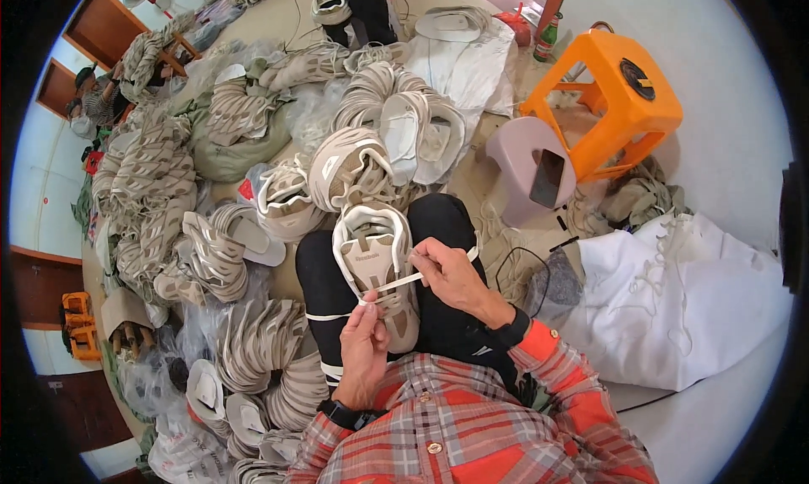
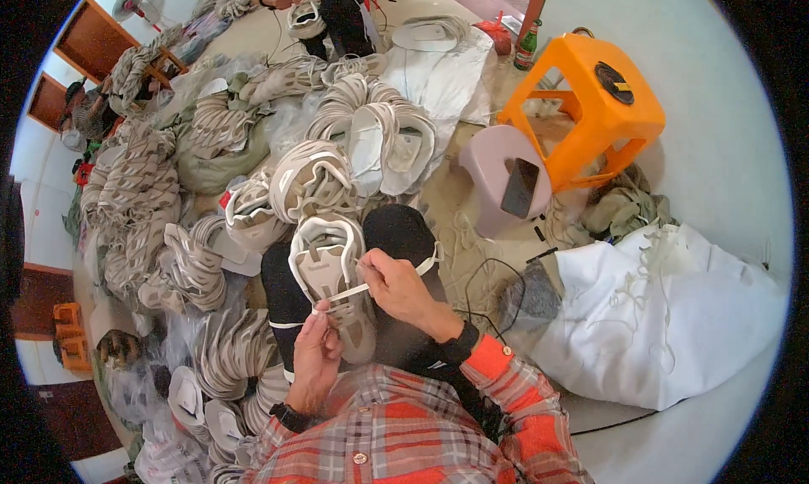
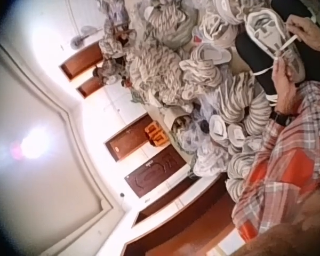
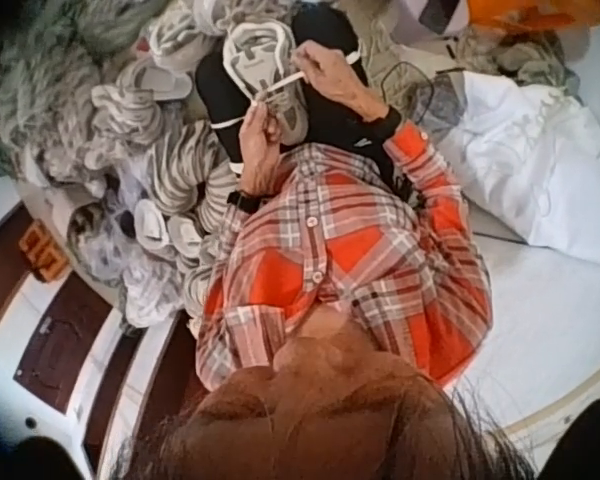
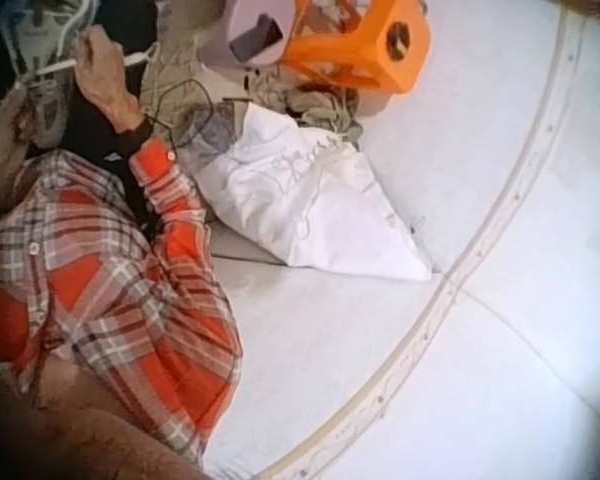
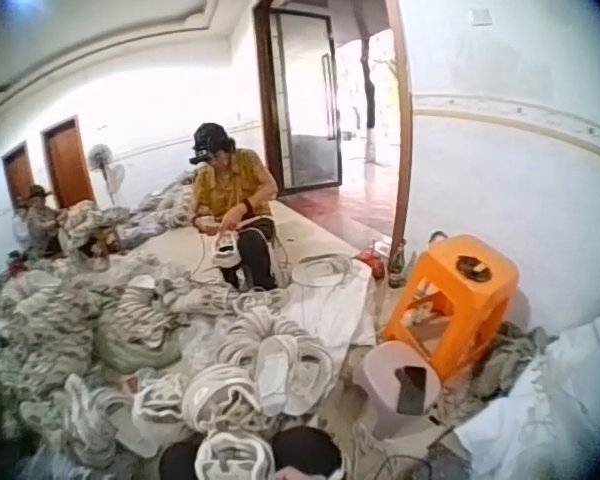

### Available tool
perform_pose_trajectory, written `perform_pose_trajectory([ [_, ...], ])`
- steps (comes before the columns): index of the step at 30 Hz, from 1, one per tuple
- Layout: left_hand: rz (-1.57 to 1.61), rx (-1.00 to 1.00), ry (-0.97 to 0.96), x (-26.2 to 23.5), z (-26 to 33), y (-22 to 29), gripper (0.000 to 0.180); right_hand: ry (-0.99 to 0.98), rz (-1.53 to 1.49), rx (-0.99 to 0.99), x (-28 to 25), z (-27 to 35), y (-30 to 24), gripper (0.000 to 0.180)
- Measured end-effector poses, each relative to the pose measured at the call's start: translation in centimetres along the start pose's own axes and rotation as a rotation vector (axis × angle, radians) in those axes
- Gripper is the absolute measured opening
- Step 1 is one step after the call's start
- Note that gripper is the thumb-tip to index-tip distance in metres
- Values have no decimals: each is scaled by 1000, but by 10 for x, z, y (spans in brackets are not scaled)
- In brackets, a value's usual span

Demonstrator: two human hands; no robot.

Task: Lacing multiple pairs of white sneakers while sitting on the floor in a warehouse-like environment.

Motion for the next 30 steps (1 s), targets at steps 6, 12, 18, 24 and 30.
perform_pose_trajectory([
  [6, 396, -179, -78, 2, 0, -10, 20, 136, 537, -564, -8, 10, -69, 17],
  [12, 575, -212, -91, -4, 2, -8, 18, 79, 590, -557, 14, 34, -78, 28],
  [18, 562, -237, -138, -3, 2, -11, 17, -293, 481, -299, 60, 29, -20, 22],
  [24, 536, -240, -215, -7, -3, -10, 17, -425, 87, -53, 67, 10, -10, 13],
  [30, 521, -223, -161, -13, -11, -11, 18, -462, 373, -199, 61, 10, -5, 14],
])
Point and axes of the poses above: each hand's wrist, its own z-axis away from the middle knuckle, its own x-axis out of the palm, y = z × x, the point moved 7 cm from there along -z, towards the middle knuckle, and after that the axes turned 1 degree about -z, right-handed, at the moved point
